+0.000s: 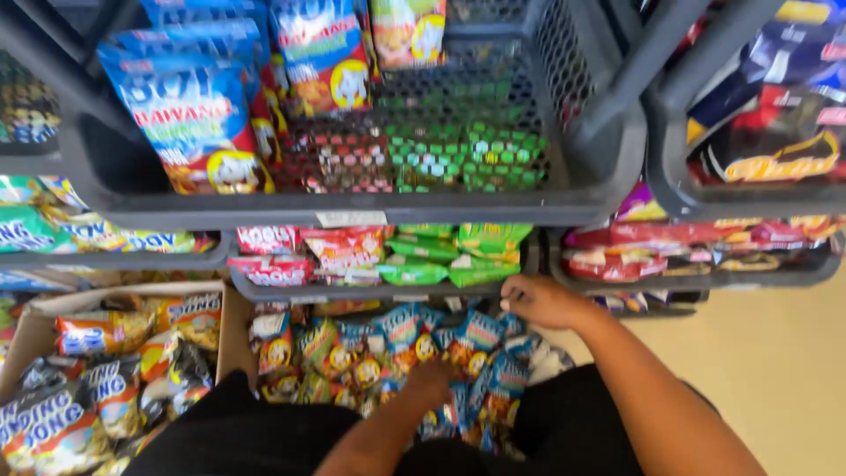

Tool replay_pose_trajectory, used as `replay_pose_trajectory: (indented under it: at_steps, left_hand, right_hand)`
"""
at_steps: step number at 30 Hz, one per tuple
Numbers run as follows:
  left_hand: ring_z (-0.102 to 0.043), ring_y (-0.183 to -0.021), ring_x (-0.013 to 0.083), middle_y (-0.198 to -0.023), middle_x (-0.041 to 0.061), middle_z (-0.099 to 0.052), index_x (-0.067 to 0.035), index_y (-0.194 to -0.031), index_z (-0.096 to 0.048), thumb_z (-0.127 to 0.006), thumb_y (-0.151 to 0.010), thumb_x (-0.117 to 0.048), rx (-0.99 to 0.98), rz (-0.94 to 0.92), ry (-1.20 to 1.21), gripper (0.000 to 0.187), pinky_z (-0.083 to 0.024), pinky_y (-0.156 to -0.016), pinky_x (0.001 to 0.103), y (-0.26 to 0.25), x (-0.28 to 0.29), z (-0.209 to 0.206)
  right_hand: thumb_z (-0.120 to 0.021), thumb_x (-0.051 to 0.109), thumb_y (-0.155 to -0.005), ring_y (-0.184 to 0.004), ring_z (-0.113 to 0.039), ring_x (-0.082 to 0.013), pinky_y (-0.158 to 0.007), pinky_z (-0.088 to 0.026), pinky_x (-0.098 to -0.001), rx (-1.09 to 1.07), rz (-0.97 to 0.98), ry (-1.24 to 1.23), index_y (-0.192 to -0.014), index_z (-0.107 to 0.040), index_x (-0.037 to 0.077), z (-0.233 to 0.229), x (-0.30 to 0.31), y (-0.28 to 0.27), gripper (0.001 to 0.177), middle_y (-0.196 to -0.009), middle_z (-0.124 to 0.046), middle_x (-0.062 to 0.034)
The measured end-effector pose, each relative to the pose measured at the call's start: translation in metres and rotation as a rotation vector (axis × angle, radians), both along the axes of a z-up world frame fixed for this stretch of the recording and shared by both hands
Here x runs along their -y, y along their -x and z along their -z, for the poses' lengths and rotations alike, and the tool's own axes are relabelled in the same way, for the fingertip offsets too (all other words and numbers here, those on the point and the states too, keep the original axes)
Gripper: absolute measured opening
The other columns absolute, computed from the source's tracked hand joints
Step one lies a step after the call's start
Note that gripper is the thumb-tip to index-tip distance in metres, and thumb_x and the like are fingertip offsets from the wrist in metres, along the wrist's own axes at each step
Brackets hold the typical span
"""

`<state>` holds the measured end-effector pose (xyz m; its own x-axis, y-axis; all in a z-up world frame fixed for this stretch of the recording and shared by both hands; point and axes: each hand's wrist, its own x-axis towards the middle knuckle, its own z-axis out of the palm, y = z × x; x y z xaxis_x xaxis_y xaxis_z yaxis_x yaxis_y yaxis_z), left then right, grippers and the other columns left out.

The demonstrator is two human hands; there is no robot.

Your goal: Organizing and stocking snack bags from floor boxes onto a plastic shelving unit in a store.

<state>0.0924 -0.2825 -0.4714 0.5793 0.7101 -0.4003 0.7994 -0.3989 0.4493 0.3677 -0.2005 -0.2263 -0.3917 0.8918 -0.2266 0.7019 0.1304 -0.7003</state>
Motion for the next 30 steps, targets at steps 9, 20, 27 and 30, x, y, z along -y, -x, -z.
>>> replay_pose_trajectory:
  at_steps: [9, 20, 27, 30]
  left_hand:
    - [-0.028, -0.144, 0.0438, -0.152, 0.028, -0.037, -0.006, -0.158, -0.02, -0.072, -0.084, -0.023, -0.337, 0.186, -0.086, 0.092, -0.026, -0.106, 0.068, 0.014, 0.042, 0.01]
    - [-0.056, -0.128, 0.0401, -0.14, 0.024, -0.056, -0.008, -0.121, -0.072, -0.076, -0.081, -0.021, -0.2, -0.134, 0.145, 0.042, -0.054, -0.097, 0.053, 0.027, 0.018, -0.034]
    - [-0.071, -0.103, 0.0292, -0.124, 0.019, -0.072, -0.006, -0.133, -0.06, -0.088, -0.069, -0.038, 0.165, 0.002, 0.511, 0.076, -0.056, -0.087, 0.039, 0.04, -0.034, -0.187]
    - [-0.066, -0.106, 0.0159, -0.124, 0.011, -0.072, -0.001, -0.14, -0.055, -0.083, -0.077, -0.03, 0.806, -0.017, 0.661, 0.075, -0.053, -0.096, 0.033, 0.061, -0.036, -0.282]
  right_hand:
    - [-0.075, 0.031, -0.086, -0.098, -0.073, -0.0233, -0.085, -0.058, -0.0366, 0.086, -0.068, 0.039, -0.113, -0.066, 0.011, -0.022, 0.012, 0.025, 0.035, -0.104, -0.073, -0.0098]
    - [-0.071, 0.031, -0.088, -0.096, -0.072, -0.0234, -0.077, -0.063, -0.043, 0.166, 0.128, 0.38, -0.124, -0.061, 0.015, -0.059, 0.012, 0.06, 0.04, -0.116, -0.068, -0.0042]
    - [-0.07, 0.025, -0.09, -0.099, -0.075, -0.0168, -0.088, -0.059, -0.0314, -0.003, -0.08, 0.219, -0.115, -0.069, 0.009, 0.012, 0.001, 0.009, 0.03, -0.105, -0.077, -0.008]
    - [-0.065, 0.016, -0.084, -0.105, -0.07, -0.0151, -0.089, -0.058, -0.0325, -0.123, -0.048, 0.364, -0.119, -0.071, 0.009, -0.003, 0.014, 0.002, 0.036, -0.114, -0.076, -0.0041]
